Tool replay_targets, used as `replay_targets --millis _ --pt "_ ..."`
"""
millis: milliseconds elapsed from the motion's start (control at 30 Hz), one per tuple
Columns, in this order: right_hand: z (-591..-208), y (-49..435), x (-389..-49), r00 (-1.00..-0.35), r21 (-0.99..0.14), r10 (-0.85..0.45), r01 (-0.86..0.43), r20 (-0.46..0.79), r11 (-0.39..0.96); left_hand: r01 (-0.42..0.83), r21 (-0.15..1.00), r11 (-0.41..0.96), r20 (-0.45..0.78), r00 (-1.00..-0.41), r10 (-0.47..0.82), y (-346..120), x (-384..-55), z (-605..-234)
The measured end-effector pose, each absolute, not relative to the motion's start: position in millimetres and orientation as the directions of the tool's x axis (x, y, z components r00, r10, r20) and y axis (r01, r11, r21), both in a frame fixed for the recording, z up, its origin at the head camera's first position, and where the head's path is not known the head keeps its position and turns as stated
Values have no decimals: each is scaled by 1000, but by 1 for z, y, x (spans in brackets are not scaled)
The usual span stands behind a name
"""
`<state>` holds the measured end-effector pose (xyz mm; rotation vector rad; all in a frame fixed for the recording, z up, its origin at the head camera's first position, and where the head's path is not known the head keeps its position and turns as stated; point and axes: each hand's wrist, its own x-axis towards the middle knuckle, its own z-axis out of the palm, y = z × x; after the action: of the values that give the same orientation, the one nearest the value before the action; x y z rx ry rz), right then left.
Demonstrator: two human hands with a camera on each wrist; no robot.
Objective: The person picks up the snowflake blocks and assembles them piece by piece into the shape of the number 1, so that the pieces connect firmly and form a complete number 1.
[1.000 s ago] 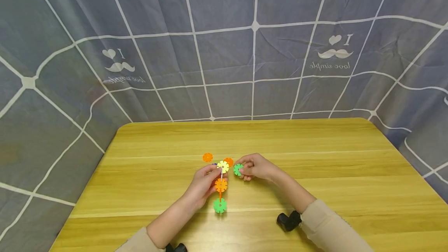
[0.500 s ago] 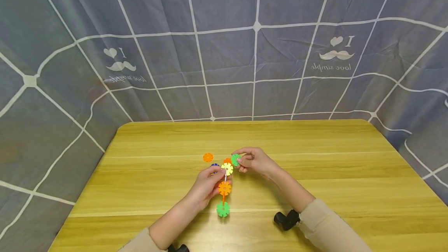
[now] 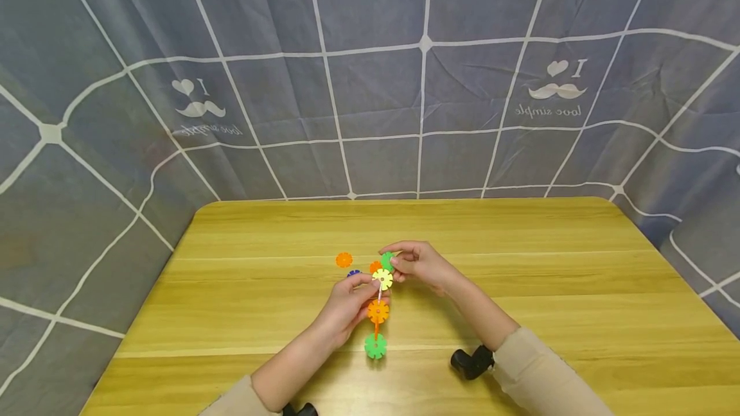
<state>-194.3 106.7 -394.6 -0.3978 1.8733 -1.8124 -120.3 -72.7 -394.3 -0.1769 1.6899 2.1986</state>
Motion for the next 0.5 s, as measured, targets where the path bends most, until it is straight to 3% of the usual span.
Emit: replay_targets --millis 500 --pt "-396 109 -196 -816 -996 -573 35 -74 79 -360 906 -222 -314 -925 215 -70 -121 -391"
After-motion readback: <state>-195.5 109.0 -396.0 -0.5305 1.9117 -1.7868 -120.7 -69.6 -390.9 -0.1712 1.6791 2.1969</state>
